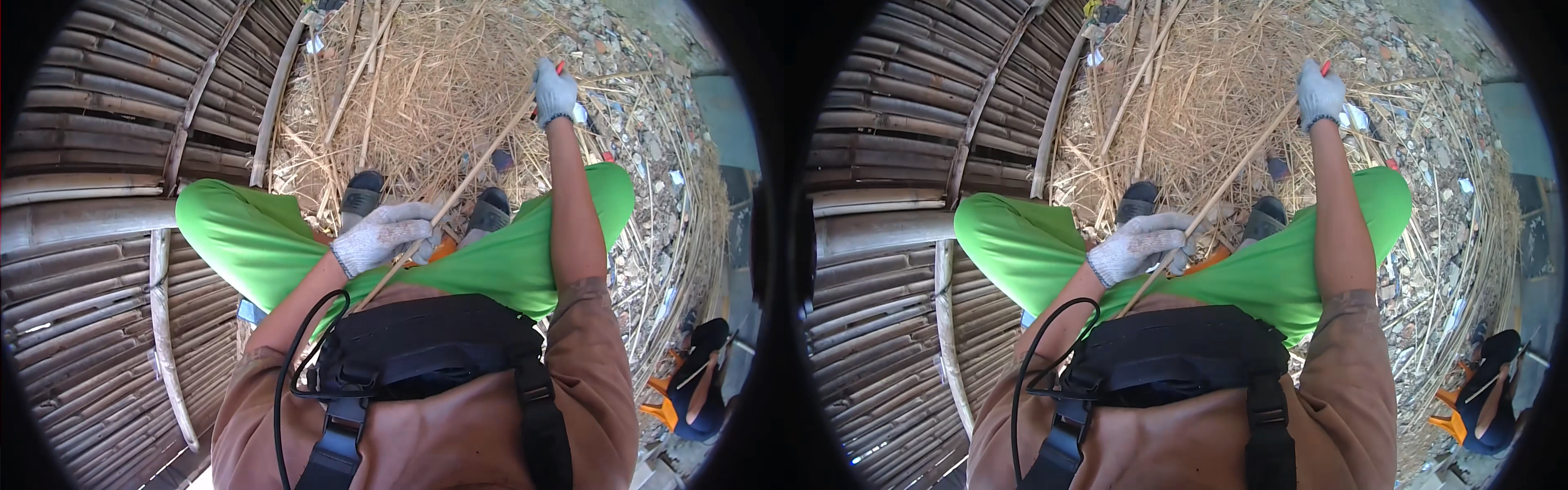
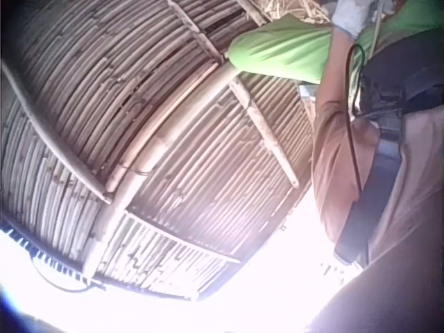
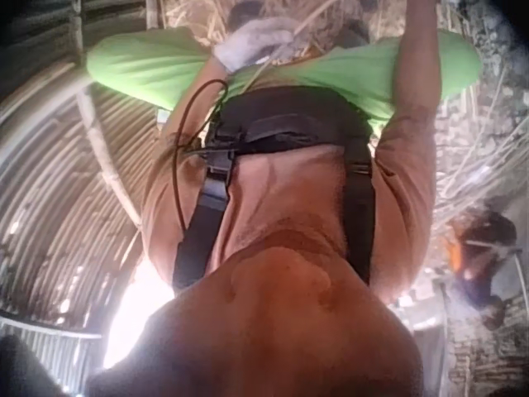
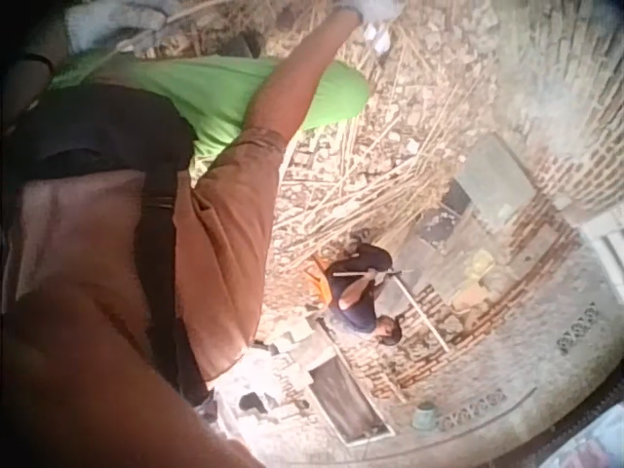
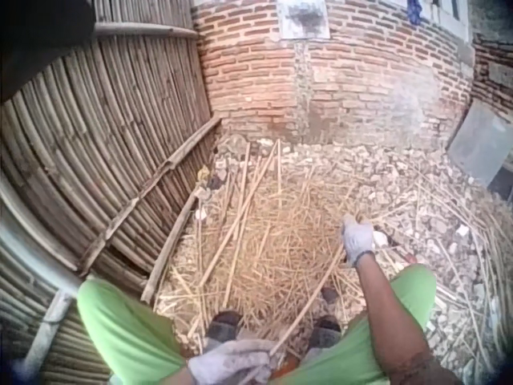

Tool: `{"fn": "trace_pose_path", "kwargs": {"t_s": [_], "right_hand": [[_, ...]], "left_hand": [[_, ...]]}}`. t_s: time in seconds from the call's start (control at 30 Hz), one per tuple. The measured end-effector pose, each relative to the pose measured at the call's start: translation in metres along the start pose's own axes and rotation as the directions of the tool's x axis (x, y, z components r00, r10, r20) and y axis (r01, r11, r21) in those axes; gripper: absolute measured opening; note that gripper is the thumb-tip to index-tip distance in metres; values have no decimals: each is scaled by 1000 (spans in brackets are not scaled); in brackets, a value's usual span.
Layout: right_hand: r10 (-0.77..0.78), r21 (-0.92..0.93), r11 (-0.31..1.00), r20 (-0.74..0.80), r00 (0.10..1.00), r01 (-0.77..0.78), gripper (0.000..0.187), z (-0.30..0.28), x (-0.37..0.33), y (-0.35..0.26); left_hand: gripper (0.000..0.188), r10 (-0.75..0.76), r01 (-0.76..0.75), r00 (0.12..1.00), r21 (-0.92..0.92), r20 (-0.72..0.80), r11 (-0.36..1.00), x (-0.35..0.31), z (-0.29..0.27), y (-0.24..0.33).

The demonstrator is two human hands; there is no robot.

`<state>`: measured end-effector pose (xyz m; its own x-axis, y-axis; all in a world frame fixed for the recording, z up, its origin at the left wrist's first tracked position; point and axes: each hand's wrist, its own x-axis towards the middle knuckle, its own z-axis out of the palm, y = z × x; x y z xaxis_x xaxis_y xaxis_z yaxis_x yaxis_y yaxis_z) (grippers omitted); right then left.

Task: The person uses a small red knife to shave and smooth long, thin bamboo sticks while sitting on the ground. They hold the stick in one gloved hand and run the knife down the length of the stick repeatedly.

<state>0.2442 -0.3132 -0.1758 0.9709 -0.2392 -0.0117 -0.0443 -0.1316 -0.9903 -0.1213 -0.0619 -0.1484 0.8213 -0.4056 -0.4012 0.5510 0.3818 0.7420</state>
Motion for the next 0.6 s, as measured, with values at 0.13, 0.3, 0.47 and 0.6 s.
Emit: {"fn": "trace_pose_path", "kwargs": {"t_s": [0.13,0.3,0.47,0.6], "right_hand": [[-9,-39,999,-4,1000,8,38,11,-7,-10],[-13,131,991,-23,1000,16,38,3,-3,-9],[181,430,881,78,980,-197,28,18,-19,-19],[33,752,557,403,915,-351,25,-11,-8,-25]], "left_hand": [[47,-14,13,1000,-72,-11,997,-20,-7,-4],[53,5,18,996,255,-89,967,-33,12,11],[52,14,56,972,292,-234,955,-40,27,0],[42,20,-2,974,82,-224,997,-35,32,-1]]}}
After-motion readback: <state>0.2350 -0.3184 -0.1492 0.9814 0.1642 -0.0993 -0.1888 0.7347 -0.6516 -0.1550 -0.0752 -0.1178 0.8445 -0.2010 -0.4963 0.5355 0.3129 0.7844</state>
